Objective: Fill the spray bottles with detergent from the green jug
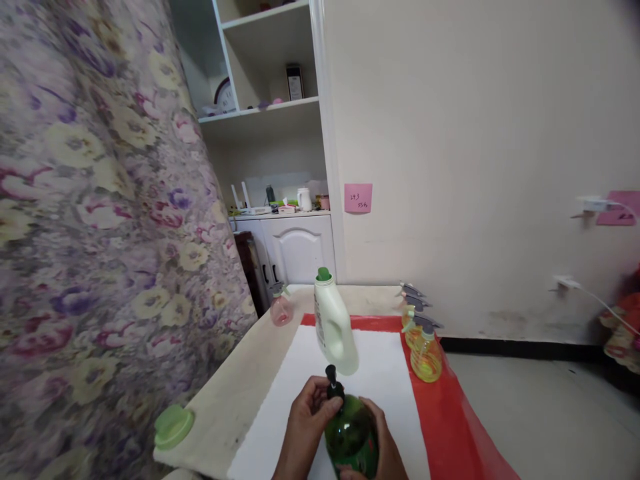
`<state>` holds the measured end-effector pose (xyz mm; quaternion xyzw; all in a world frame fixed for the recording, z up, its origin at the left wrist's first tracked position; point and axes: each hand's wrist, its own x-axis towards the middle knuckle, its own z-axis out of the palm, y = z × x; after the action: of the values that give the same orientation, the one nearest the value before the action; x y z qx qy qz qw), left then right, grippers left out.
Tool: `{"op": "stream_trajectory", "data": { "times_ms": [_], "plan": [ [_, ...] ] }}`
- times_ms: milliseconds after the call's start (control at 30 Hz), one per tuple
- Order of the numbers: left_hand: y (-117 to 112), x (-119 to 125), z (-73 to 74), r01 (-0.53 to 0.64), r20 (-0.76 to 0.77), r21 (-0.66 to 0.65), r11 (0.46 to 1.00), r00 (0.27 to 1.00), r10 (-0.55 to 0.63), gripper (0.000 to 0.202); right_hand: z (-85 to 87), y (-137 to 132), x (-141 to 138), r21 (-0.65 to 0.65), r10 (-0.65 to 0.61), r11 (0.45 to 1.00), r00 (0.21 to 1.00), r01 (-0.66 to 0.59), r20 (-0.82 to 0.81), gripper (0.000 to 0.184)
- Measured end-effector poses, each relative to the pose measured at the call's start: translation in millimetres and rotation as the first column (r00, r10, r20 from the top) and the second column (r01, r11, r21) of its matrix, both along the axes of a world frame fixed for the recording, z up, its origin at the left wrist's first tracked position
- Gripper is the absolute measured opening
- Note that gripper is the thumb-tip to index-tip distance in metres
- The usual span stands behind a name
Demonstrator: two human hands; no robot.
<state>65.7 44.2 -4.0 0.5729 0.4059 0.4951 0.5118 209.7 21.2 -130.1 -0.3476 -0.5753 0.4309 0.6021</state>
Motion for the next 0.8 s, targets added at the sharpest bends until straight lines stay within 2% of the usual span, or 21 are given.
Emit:
{"op": "stream_trajectory", "data": {
  "times_ms": [100, 300, 533, 633, 700, 800],
  "plan": [
    [-1.5, 1.1, 1.9, 0.008, 0.022, -0.027, 1.000, 1.000, -0.008, 0.024, 8.9, -2.3, 0.8, 0.008, 0.020, 1.000, 0.998, -0.019, -0.060, 0.090],
    [2.2, -3.0, 5.4, 0.139, 0.128, -0.101, 0.985, 0.984, -0.126, 0.031, 39.1, -8.0, 6.0, -0.036, 0.232, 0.968, 0.941, -0.248, -0.247, 0.085],
    [2.7, -8.1, 5.5, 0.231, 0.172, -0.098, 0.968, 0.962, -0.213, 0.040, 38.3, -6.1, 6.2, -0.107, 0.387, 0.879, 0.827, -0.464, -0.407, 0.067],
    [1.5, -9.5, 5.4, 0.230, 0.169, -0.116, 0.966, 0.963, -0.209, 0.046, 40.9, -7.8, 3.9, -0.111, 0.383, 0.870, 0.799, -0.481, -0.463, 0.064],
    [0.7, -10.8, 5.5, 0.237, 0.158, -0.127, 0.963, 0.963, -0.217, 0.047, 45.4, -9.7, 2.9, -0.107, 0.361, 0.884, 0.811, -0.455, -0.461, 0.061],
    [-1.0, -11.2, 6.3, 0.234, 0.148, -0.120, 0.965, 0.965, -0.216, 0.041, 50.4, -11.3, 2.6, -0.102, 0.332, 0.907, 0.842, -0.409, -0.424, 0.066]
  ]
}}
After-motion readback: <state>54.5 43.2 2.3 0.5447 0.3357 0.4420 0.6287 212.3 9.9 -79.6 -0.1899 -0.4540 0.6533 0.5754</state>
